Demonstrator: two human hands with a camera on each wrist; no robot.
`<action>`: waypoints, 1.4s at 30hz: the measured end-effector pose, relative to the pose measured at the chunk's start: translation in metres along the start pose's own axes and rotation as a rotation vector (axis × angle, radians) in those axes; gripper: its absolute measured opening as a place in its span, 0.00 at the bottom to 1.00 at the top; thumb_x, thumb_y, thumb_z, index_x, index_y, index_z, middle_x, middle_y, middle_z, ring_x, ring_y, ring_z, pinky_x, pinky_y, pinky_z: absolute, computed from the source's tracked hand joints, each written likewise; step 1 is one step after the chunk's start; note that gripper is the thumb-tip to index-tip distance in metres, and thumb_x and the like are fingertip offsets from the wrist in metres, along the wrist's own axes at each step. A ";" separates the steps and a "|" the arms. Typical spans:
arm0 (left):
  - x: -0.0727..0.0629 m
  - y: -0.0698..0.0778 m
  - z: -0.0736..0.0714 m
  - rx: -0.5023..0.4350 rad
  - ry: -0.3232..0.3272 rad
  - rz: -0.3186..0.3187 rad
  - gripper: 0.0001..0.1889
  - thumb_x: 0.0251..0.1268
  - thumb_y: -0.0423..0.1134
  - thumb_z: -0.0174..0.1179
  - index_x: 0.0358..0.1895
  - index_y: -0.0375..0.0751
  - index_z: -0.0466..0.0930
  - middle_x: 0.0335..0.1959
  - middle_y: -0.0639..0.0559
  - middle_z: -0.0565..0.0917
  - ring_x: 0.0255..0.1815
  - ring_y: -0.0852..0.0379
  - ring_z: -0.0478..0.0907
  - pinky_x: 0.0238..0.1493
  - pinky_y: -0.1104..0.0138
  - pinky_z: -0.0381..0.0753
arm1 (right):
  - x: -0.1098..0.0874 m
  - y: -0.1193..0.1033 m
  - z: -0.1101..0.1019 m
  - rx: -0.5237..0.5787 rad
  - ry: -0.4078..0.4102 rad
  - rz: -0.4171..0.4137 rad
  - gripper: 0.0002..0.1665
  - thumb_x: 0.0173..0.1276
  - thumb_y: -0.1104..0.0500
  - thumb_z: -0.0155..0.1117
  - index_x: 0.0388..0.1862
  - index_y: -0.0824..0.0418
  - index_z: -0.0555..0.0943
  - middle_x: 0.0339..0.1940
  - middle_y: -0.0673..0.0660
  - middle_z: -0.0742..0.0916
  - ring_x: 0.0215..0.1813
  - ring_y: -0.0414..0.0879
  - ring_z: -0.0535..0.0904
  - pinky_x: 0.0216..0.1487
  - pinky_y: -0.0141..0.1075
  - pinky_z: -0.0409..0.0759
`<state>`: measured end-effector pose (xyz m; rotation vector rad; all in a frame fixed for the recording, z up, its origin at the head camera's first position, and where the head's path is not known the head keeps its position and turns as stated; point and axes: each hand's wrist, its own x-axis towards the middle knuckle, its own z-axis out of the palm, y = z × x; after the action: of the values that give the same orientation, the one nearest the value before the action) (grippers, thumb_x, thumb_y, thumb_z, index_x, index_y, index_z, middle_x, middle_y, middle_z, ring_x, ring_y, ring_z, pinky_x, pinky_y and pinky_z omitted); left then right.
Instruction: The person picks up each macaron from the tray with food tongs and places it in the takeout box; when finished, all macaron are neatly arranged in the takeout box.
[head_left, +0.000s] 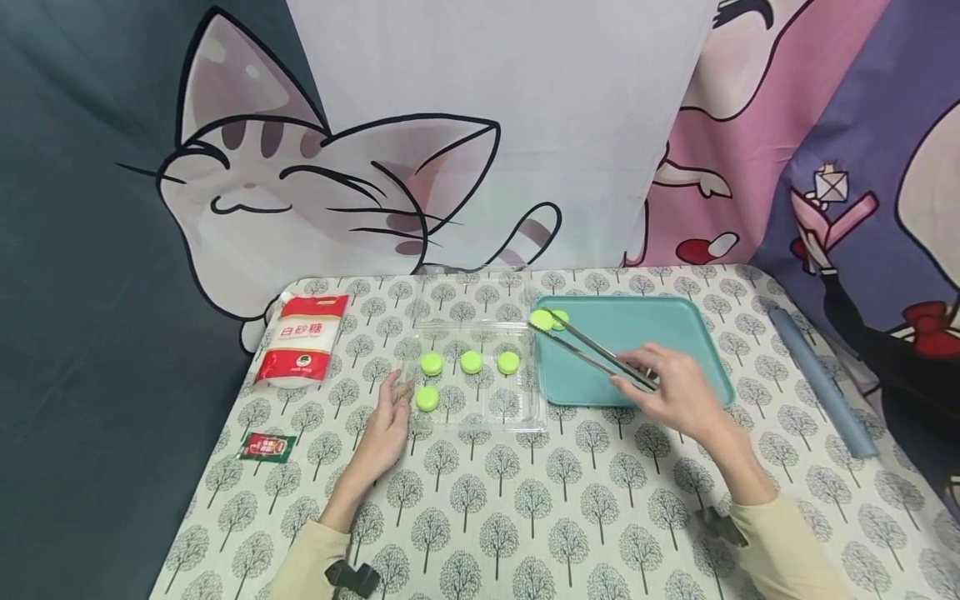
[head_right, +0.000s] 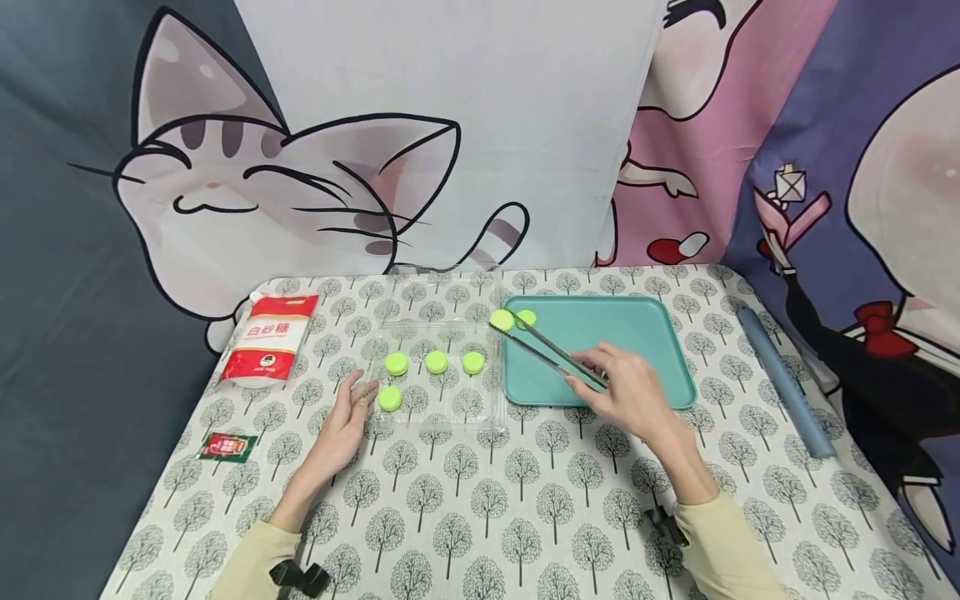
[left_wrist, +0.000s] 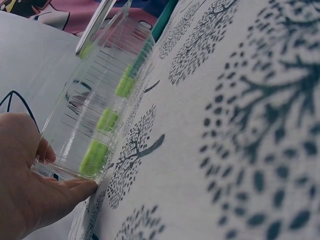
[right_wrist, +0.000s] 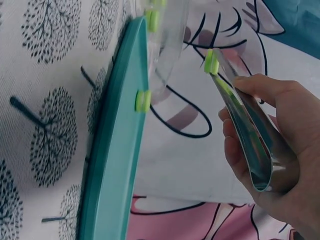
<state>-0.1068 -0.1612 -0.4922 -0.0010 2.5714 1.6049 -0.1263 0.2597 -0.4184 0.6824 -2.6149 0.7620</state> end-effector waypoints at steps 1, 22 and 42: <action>0.000 0.000 0.000 0.000 -0.001 0.000 0.31 0.83 0.38 0.39 0.82 0.41 0.42 0.78 0.36 0.63 0.79 0.36 0.60 0.81 0.42 0.50 | 0.001 -0.002 0.001 0.003 -0.010 -0.009 0.19 0.56 0.62 0.77 0.47 0.66 0.87 0.34 0.56 0.89 0.32 0.44 0.81 0.31 0.32 0.81; -0.001 0.000 -0.001 0.009 -0.002 0.006 0.31 0.83 0.38 0.39 0.82 0.41 0.42 0.78 0.36 0.63 0.78 0.36 0.61 0.81 0.42 0.52 | 0.025 -0.037 0.024 0.072 -0.344 -0.096 0.19 0.63 0.56 0.72 0.51 0.63 0.87 0.32 0.50 0.85 0.24 0.28 0.66 0.25 0.26 0.73; -0.001 -0.001 0.000 -0.012 0.003 0.010 0.31 0.83 0.38 0.39 0.82 0.41 0.42 0.78 0.35 0.63 0.78 0.36 0.61 0.81 0.42 0.53 | 0.046 -0.054 0.041 0.034 -0.532 -0.177 0.19 0.63 0.56 0.73 0.50 0.64 0.88 0.41 0.57 0.91 0.38 0.45 0.85 0.43 0.36 0.88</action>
<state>-0.1059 -0.1618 -0.4931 0.0079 2.5682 1.6247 -0.1430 0.1796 -0.4089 1.2549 -2.9467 0.6384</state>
